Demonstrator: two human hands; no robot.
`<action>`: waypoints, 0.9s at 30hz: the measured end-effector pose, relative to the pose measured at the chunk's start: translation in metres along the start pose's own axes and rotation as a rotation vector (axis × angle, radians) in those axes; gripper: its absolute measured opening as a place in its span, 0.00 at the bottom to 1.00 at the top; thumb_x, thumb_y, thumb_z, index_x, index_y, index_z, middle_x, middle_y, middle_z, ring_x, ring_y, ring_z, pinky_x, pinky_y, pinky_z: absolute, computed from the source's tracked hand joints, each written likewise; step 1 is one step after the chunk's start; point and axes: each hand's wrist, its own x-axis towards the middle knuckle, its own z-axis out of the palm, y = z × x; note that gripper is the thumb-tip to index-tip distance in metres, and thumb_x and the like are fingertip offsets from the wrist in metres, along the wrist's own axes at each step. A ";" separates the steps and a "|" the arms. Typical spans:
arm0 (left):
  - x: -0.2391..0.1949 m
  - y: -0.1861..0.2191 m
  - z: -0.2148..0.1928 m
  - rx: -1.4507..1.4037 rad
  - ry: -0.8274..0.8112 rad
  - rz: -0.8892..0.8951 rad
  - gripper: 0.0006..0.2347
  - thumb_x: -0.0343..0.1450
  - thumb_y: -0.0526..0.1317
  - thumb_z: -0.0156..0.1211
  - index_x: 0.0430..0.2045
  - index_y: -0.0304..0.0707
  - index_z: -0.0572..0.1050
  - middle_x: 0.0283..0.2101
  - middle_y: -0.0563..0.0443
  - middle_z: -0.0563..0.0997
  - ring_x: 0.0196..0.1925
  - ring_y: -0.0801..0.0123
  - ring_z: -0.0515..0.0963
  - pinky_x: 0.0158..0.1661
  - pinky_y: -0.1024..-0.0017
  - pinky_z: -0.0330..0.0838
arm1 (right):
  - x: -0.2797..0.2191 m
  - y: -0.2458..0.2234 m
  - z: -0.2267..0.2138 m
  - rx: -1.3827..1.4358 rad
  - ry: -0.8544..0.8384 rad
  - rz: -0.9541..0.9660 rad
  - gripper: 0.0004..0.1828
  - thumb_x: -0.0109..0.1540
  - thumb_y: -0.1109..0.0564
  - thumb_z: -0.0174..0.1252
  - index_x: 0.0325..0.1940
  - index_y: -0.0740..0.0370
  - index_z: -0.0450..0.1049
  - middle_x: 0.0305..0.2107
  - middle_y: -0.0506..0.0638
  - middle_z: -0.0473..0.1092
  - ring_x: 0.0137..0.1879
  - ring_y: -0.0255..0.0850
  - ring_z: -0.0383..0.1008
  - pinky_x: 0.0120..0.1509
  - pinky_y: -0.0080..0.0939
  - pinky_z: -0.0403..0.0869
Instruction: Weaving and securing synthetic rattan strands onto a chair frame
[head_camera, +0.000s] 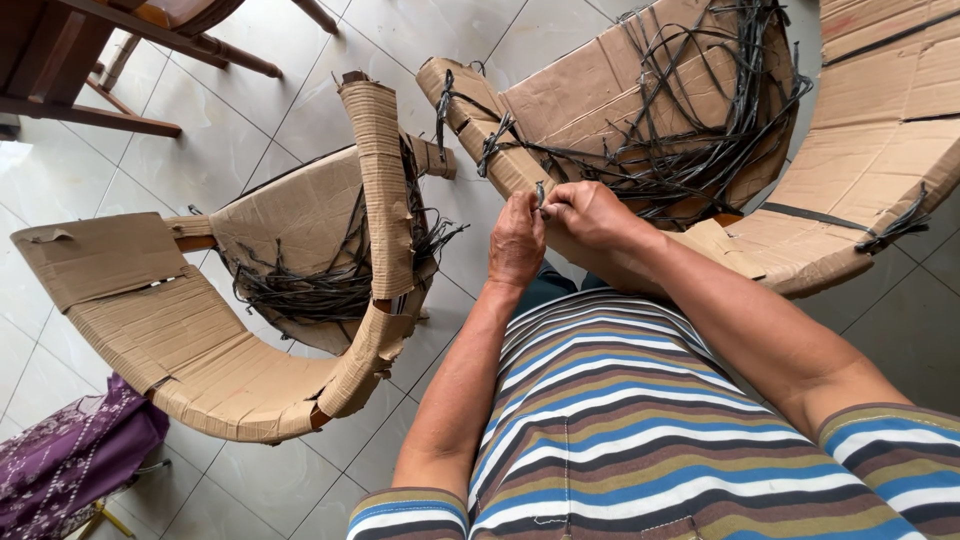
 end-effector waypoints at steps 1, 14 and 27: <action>-0.002 -0.003 -0.004 0.004 0.000 -0.002 0.08 0.70 0.35 0.57 0.40 0.47 0.68 0.31 0.50 0.73 0.40 0.55 0.80 0.37 0.58 0.80 | 0.001 0.004 0.004 0.003 -0.002 -0.002 0.05 0.65 0.57 0.59 0.39 0.59 0.79 0.28 0.58 0.75 0.41 0.57 0.78 0.45 0.55 0.74; -0.011 0.012 -0.012 0.277 0.178 0.236 0.07 0.72 0.43 0.60 0.37 0.43 0.77 0.33 0.54 0.75 0.36 0.65 0.80 0.38 0.72 0.77 | 0.007 0.019 0.010 0.260 -0.024 0.232 0.08 0.65 0.54 0.59 0.38 0.58 0.81 0.24 0.50 0.74 0.33 0.36 0.72 0.39 0.39 0.73; -0.010 0.004 -0.005 0.443 0.146 0.248 0.04 0.73 0.40 0.54 0.29 0.43 0.72 0.26 0.55 0.68 0.30 0.64 0.75 0.31 0.70 0.72 | 0.005 0.011 0.004 0.194 0.088 0.236 0.08 0.61 0.52 0.67 0.39 0.58 0.82 0.27 0.55 0.76 0.37 0.43 0.77 0.40 0.44 0.75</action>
